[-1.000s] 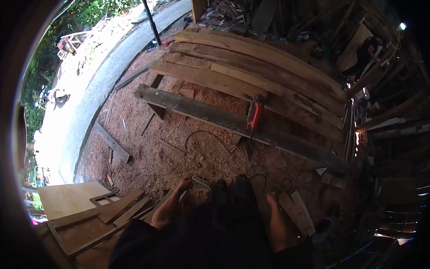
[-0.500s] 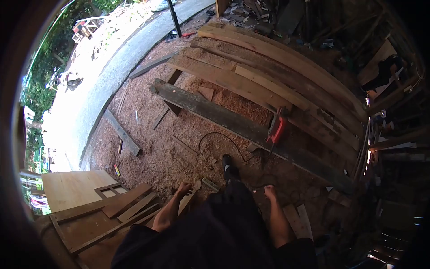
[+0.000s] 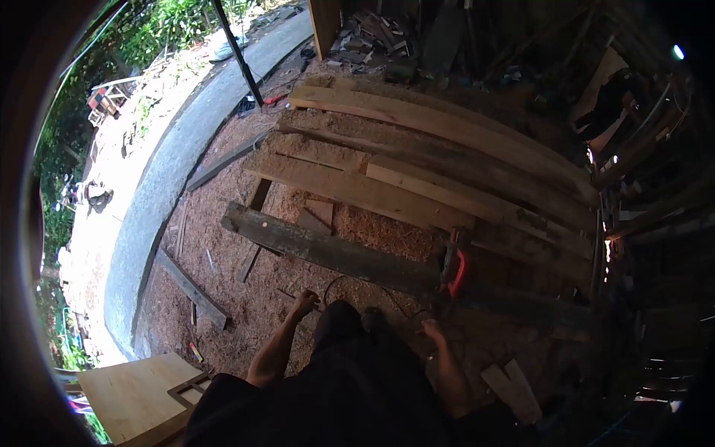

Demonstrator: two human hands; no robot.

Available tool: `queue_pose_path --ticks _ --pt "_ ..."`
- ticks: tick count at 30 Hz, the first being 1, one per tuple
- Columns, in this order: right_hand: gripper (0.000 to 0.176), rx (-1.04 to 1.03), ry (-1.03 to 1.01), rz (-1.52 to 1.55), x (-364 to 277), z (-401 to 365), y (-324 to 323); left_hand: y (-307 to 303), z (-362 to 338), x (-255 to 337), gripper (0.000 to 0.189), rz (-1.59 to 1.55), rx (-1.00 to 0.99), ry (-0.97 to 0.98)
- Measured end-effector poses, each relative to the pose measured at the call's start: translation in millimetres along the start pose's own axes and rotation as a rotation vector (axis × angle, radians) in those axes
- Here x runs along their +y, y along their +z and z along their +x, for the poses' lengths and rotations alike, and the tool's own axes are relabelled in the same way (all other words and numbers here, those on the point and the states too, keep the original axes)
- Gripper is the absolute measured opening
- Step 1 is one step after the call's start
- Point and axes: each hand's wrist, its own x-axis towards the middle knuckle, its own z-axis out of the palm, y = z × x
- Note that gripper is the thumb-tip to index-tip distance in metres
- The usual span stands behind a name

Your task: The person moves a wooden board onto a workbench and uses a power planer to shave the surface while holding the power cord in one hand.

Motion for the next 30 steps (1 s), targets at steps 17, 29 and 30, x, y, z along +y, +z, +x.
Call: queue_pose_path --ticks 17,29,30 --pt "0.022 0.454 -0.277 0.015 19 39 -19 -43 202 106 0.026 -0.042 -0.411 -0.043" --pt "0.034 0.756 0.026 0.060 -185 33 -144 13 333 265 0.039 0.267 -0.307 0.363" --pt "0.034 0.745 0.036 0.062 -173 61 -161 18 351 267 0.039 0.348 -0.268 0.370"
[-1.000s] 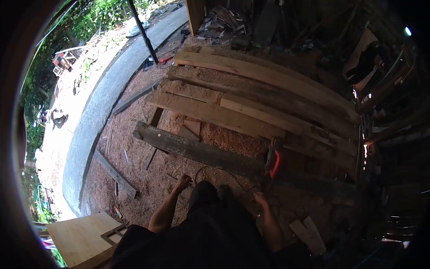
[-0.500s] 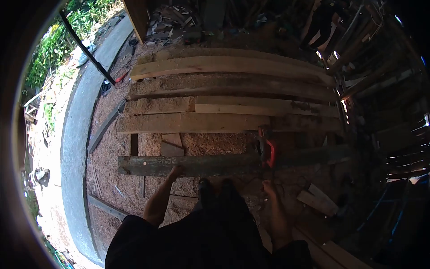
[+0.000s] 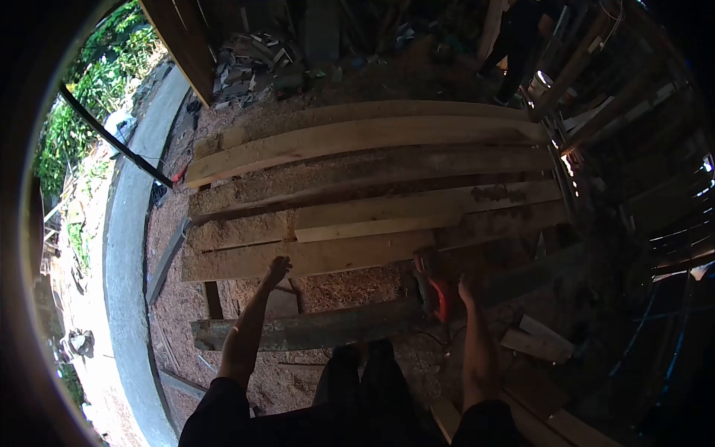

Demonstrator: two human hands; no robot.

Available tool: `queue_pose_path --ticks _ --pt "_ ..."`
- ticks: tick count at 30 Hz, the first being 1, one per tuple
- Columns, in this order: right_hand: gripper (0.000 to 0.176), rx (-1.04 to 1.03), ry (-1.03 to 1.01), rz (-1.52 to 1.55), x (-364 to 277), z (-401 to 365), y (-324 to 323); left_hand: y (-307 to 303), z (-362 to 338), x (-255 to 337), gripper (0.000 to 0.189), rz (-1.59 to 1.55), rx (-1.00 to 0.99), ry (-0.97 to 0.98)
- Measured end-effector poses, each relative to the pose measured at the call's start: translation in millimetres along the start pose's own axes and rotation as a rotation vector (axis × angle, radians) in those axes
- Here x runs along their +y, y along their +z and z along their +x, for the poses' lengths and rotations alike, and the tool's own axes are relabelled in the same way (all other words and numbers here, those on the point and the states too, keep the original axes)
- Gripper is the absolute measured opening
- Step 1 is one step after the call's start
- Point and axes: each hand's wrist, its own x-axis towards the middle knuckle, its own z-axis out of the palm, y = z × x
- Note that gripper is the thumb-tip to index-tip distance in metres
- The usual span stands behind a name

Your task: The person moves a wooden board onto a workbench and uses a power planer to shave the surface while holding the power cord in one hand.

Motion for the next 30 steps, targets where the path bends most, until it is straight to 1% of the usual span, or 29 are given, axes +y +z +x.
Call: queue_pose_path --ticks 1,2,3,5,6,7,8,9,11,12,14,15,17,18,19,20,21,23,24,26,27,28,29,30 --pt "0.035 0.134 -0.148 -0.177 33 57 11 3 13 -4 0.040 0.086 0.022 -0.014" --pt "0.037 0.270 -0.304 -0.350 53 99 15 5 17 13 0.042 0.071 0.058 0.044" --pt "0.037 0.248 -0.311 -0.359 48 142 12 14 46 15 0.042 0.069 0.069 0.022" --pt "0.046 0.173 -0.428 -0.361 31 181 8 18 70 16 0.044 0.331 0.145 0.241" --pt "0.046 0.157 -0.436 -0.365 15 197 8 25 79 20 0.044 0.332 0.154 0.225" --pt "0.046 0.136 -0.290 -0.391 -11 193 5 32 80 37 0.047 0.290 0.213 0.099" --pt "0.047 0.118 -0.141 -0.414 -17 203 9 38 90 39 0.049 0.250 0.269 -0.022" --pt "0.047 0.108 -0.138 -0.415 -16 223 17 40 107 33 0.049 0.256 0.268 -0.031" --pt "0.052 0.168 -0.432 -0.247 22 287 39 44 150 -5 0.052 0.213 0.191 -0.216" --pt "0.055 0.120 -0.327 -0.167 2 285 36 46 150 9 0.052 0.214 0.189 -0.226" --pt "0.060 -0.034 -0.065 0.083 -47 271 25 42 144 38 0.057 -0.183 0.152 -0.340" --pt "0.063 -0.104 0.057 0.192 -76 259 17 44 145 43 0.057 -0.180 0.151 -0.354" --pt "0.068 -0.232 0.201 0.304 -117 246 7 47 147 50 0.063 -0.248 0.112 -0.303" --pt "0.071 -0.294 0.221 0.315 -124 249 3 47 145 52 0.063 -0.247 0.115 -0.320" --pt "0.075 -0.356 0.241 0.324 -132 250 -2 45 145 51 0.066 -0.339 0.022 -0.191" --pt "0.081 -0.468 0.272 0.353 -132 253 -2 44 142 48 0.068 -0.430 -0.069 -0.059" --pt "0.081 -0.480 0.274 0.346 -129 255 0 42 140 45 0.068 -0.430 -0.060 -0.069" --pt "0.078 -0.527 0.252 0.479 -128 257 1 37 144 39 0.064 -0.379 -0.123 -0.054" --pt "0.078 -0.528 0.240 0.479 -129 257 2 35 148 37 0.064 -0.381 -0.116 -0.045" --pt "0.073 -0.537 0.227 0.465 -127 256 0 35 150 40 0.060 -0.239 -0.079 -0.253" --pt "0.073 -0.533 0.211 0.464 -123 257 1 37 149 42 0.060 -0.245 -0.073 -0.239" --pt "0.075 -0.521 0.187 0.471 -112 266 5 40 148 34 0.058 -0.257 0.006 -0.187" --pt "0.077 -0.507 0.165 0.479 -111 266 5 41 146 43 0.057 -0.269 0.084 -0.135" --pt "0.077 -0.506 0.156 0.476 -107 264 2 39 142 51 0.057 -0.275 0.088 -0.130"
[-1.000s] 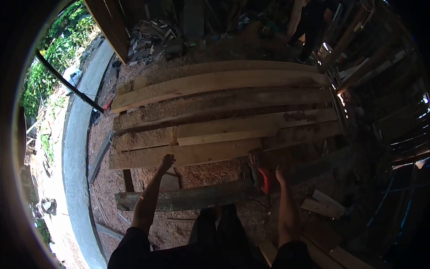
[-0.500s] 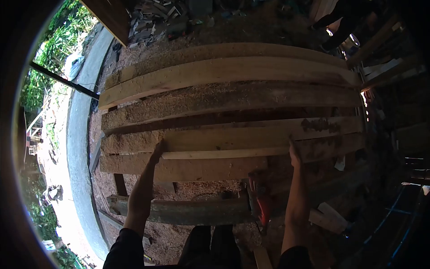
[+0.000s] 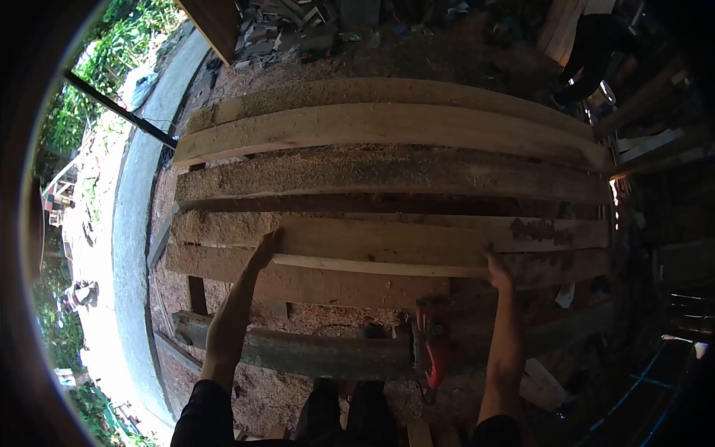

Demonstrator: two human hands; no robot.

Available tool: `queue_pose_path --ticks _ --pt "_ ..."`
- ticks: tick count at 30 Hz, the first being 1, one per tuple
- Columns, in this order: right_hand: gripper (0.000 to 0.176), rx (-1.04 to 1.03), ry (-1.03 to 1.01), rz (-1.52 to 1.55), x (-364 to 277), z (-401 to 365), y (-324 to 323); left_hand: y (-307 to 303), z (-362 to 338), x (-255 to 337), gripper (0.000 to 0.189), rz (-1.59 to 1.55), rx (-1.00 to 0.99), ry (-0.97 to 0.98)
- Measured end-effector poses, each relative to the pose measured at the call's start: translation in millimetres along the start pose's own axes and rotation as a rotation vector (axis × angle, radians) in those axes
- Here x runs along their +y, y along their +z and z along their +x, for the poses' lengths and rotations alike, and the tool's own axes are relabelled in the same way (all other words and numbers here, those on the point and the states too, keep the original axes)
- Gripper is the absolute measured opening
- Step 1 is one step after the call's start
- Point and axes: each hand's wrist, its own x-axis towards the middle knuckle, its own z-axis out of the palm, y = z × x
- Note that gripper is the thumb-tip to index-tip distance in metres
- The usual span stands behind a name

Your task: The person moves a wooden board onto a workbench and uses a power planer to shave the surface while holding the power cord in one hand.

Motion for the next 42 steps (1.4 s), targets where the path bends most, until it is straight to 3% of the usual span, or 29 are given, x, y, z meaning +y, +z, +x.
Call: queue_pose_path --ticks 3,6,9,11,12,13,15,21,25,27,31,34,37,39,42 --pt "0.077 -0.047 -0.052 0.025 -4 -40 7 -11 -45 36 0.056 0.043 0.027 -0.044" --pt "0.077 0.059 -0.062 -0.113 -20 -82 22 -38 -70 33 0.052 0.042 -0.006 0.013" --pt "0.074 -0.096 -0.142 -0.082 -34 -109 31 -65 -105 21 0.049 0.008 0.043 0.071" --pt "0.075 -0.087 0.010 -0.167 -53 -141 54 -84 -134 8 0.048 -0.078 0.037 0.089" --pt "0.081 0.033 -0.011 -0.218 -52 -149 68 -92 -149 3 0.048 -0.085 0.043 0.082" --pt "0.081 0.026 -0.009 -0.226 -45 -154 77 -103 -163 -1 0.048 -0.148 0.043 0.071" --pt "0.083 0.059 -0.203 -0.359 -26 -164 95 -124 -192 -14 0.049 -0.216 0.058 0.048" --pt "0.077 -0.038 -0.298 -0.370 31 -250 184 -191 -251 -105 0.051 -0.302 0.166 0.051" --pt "0.075 -0.075 -0.363 -0.371 99 -255 219 -233 -299 -127 0.050 -0.091 0.185 0.015" --pt "0.076 0.171 -0.686 -0.602 121 -285 251 -245 -313 -156 0.051 -0.001 0.241 0.003" --pt "0.077 0.129 -0.604 -0.658 152 -318 291 -259 -326 -213 0.053 0.154 0.396 -0.178" --pt "0.077 0.070 -0.490 -0.580 197 -302 295 -265 -324 -266 0.055 0.031 0.422 -0.144" --pt "0.078 0.062 -0.428 -0.516 251 -266 285 -268 -342 -240 0.056 0.089 0.386 -0.288" --pt "0.078 0.051 -0.415 -0.425 269 -262 299 -272 -324 -280 0.056 0.016 0.442 -0.244" --pt "0.073 0.166 -0.426 -0.515 266 -279 334 -275 -327 -265 0.057 0.101 0.463 -0.244"
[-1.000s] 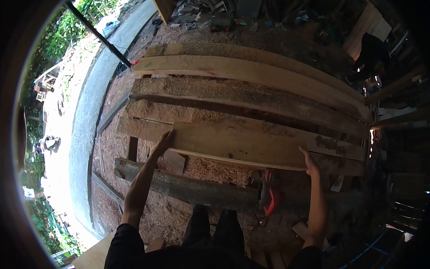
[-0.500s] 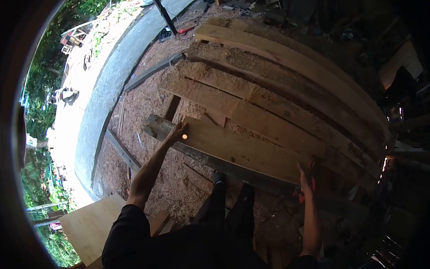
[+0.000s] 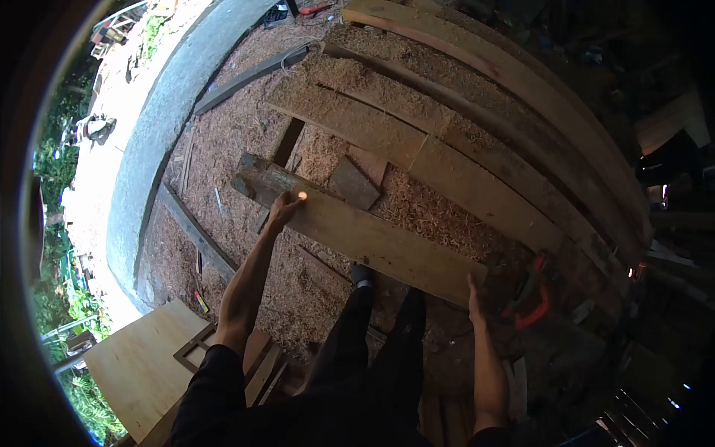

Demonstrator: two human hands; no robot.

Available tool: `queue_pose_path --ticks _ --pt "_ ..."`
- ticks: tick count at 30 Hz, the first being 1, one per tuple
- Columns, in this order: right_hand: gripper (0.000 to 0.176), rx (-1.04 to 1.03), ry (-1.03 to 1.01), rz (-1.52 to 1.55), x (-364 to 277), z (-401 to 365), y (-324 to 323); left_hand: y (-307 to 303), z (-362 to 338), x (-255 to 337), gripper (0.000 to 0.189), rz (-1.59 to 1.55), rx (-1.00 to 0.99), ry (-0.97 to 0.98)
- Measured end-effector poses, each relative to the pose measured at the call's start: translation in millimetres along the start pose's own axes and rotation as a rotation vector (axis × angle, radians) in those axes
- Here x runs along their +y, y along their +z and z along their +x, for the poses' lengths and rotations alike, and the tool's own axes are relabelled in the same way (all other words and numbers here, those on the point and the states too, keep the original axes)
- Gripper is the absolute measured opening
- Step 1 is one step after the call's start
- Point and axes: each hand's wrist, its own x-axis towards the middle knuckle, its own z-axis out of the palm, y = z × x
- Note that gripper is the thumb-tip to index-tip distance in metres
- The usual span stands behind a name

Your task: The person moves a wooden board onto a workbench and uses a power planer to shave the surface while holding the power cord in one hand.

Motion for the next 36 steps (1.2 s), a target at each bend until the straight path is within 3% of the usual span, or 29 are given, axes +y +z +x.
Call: queue_pose_path --ticks 3,6,10,13,15,16,18,22,24,27,30,34,36 --pt "0.076 -0.153 0.192 0.002 -11 1 8 -3 11 -10 0.058 0.005 0.016 0.030" --pt "0.068 -0.237 0.206 0.004 34 24 8 1 34 -43 0.062 0.013 0.024 0.150" --pt "0.058 -0.359 0.167 -0.011 54 33 4 3 9 -18 0.065 0.090 0.044 0.136" --pt "0.052 -0.379 0.255 -0.061 55 41 1 24 4 -26 0.071 0.162 0.161 0.159" --pt "0.057 -0.418 0.191 -0.415 26 33 6 44 -10 -27 0.078 0.405 0.340 0.213" --pt "0.057 -0.409 0.180 -0.413 17 33 10 45 -26 -11 0.081 0.452 0.273 0.147" --pt "0.069 -0.366 -0.027 -1.006 9 28 15 58 -52 1 0.080 0.469 0.259 0.199" --pt "0.082 -0.346 -0.101 -1.025 2 28 15 94 -102 6 0.079 0.490 0.210 0.310" --pt "0.091 -0.396 -0.437 -1.012 -2 31 8 118 -127 11 0.079 0.459 0.211 0.340" --pt "0.095 -0.612 -0.541 -1.002 -10 50 8 163 -166 23 0.076 0.415 0.211 0.337" --pt "0.096 -0.824 -0.583 -0.919 10 78 13 229 -223 30 0.070 0.415 0.233 0.329" --pt "0.093 -0.837 -0.633 -0.898 16 75 4 285 -261 45 0.060 0.438 0.181 0.457" --pt "0.089 -0.806 -0.810 -0.773 20 75 -4 305 -279 44 0.055 0.383 0.118 0.498"
